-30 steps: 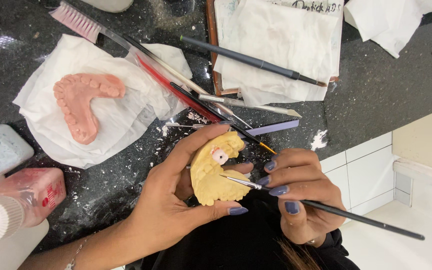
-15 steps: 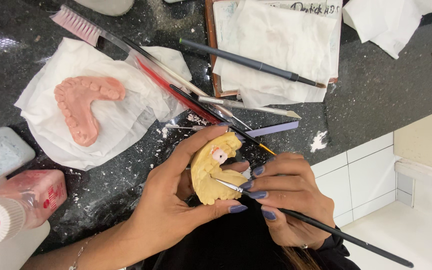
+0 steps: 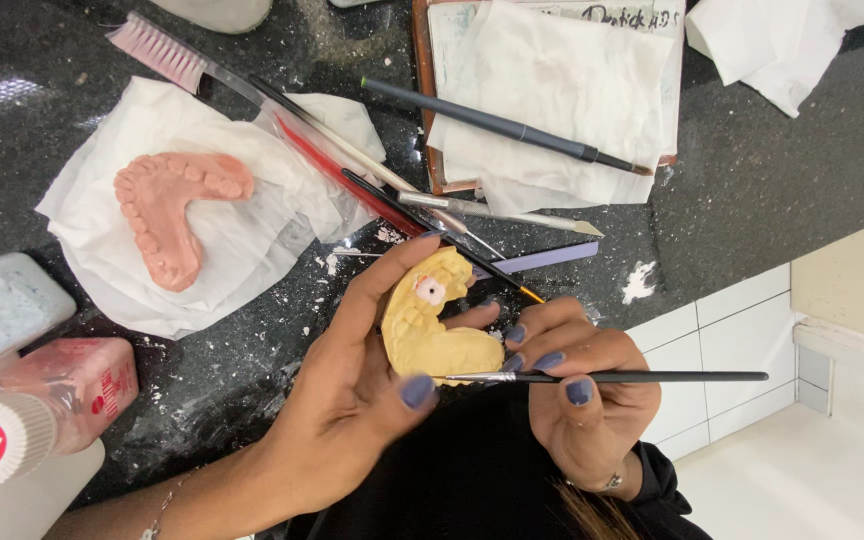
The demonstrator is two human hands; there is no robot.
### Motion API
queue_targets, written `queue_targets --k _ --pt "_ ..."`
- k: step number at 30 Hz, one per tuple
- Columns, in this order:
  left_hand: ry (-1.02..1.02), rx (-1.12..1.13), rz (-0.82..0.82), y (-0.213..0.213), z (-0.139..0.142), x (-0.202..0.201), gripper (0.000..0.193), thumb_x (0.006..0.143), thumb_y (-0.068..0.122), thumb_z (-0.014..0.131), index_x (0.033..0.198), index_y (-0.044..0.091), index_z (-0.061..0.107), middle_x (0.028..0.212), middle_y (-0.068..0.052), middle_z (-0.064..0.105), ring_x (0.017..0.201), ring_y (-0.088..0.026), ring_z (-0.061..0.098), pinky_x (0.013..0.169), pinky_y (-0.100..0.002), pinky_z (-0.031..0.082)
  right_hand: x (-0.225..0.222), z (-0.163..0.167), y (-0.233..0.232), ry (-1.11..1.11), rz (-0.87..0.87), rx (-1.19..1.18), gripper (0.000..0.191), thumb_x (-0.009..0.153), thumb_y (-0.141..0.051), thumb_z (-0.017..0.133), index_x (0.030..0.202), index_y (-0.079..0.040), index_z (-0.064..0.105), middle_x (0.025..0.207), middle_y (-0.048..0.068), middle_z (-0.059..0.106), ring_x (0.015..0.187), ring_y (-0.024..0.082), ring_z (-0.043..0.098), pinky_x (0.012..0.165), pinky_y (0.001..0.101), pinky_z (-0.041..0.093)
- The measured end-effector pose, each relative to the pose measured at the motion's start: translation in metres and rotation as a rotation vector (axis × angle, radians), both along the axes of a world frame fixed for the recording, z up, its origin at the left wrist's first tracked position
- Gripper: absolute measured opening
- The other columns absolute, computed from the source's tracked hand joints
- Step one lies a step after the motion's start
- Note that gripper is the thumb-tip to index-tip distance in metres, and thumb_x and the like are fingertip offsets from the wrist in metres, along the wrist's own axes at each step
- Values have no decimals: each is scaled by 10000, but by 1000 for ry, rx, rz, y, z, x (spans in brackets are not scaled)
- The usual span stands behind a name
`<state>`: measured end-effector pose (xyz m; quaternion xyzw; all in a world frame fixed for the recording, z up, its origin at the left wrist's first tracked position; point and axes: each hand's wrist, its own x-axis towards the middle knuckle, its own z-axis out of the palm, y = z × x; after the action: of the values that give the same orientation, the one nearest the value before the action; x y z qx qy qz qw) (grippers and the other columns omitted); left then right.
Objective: The person holds a yellow dental cast with a partial denture in one hand and uses a fine brush to apply and shape white ceramic material on the denture teeth. They periodically dip the brush, rotate the cast to reach different surfaces, and continue building up the material.
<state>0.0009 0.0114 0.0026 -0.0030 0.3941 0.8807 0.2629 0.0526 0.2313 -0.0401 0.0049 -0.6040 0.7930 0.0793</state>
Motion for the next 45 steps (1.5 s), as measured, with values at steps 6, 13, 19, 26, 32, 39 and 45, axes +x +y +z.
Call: queue_targets --k 6,13,19,26,32,39,45 --pt "-9 12 29 -1 -3 3 658 1137 335 383 1631 -38 158 1588 -219 399 1486 -367 523 1224 -466 448 -4 -3 1 75 -135 83 249 1085 -229 711 1024 6 656 892 201 712 939 287 663 854 397 536" --pt "320 -448 -41 -19 6 2 565 1083 131 467 1573 -75 275 1499 -233 543 1351 -319 640 1108 -400 549 -11 -9 23 210 -254 146 189 1097 -209 707 1071 -37 635 923 163 703 841 220 662 807 367 524" --pt "268 -399 115 -20 23 -10 546 1074 162 456 1521 -93 272 1405 -253 587 1256 -303 673 1096 -417 567 -13 -8 14 273 -104 375 134 992 -180 696 995 -59 639 907 112 707 777 201 674 709 346 578" --pt "98 -135 78 -30 44 -24 703 1073 259 543 1585 -79 200 1409 -255 565 1312 -325 616 1138 -451 498 -20 20 15 181 355 676 100 971 -89 691 1063 -59 666 1070 116 744 1008 266 715 955 430 546" --pt "179 -281 76 -25 26 -21 737 1058 179 621 1636 -86 248 1524 -246 554 1383 -298 618 1181 -433 532 -25 22 8 199 319 686 111 950 -89 742 1050 -65 701 1068 84 755 990 233 732 937 399 557" --pt "247 -255 123 -30 20 -19 756 1082 152 666 1653 -69 222 1493 -235 571 1397 -267 601 1220 -397 495 -26 30 4 196 371 708 125 927 -101 768 1039 -59 731 1058 83 774 973 220 742 906 384 534" --pt "230 -269 171 -29 18 -19 816 931 99 747 1572 -79 275 1424 -186 588 1390 -298 592 1179 -435 519 -13 19 13 47 279 451 132 969 -170 758 1019 -48 760 998 94 786 932 213 746 866 385 543"
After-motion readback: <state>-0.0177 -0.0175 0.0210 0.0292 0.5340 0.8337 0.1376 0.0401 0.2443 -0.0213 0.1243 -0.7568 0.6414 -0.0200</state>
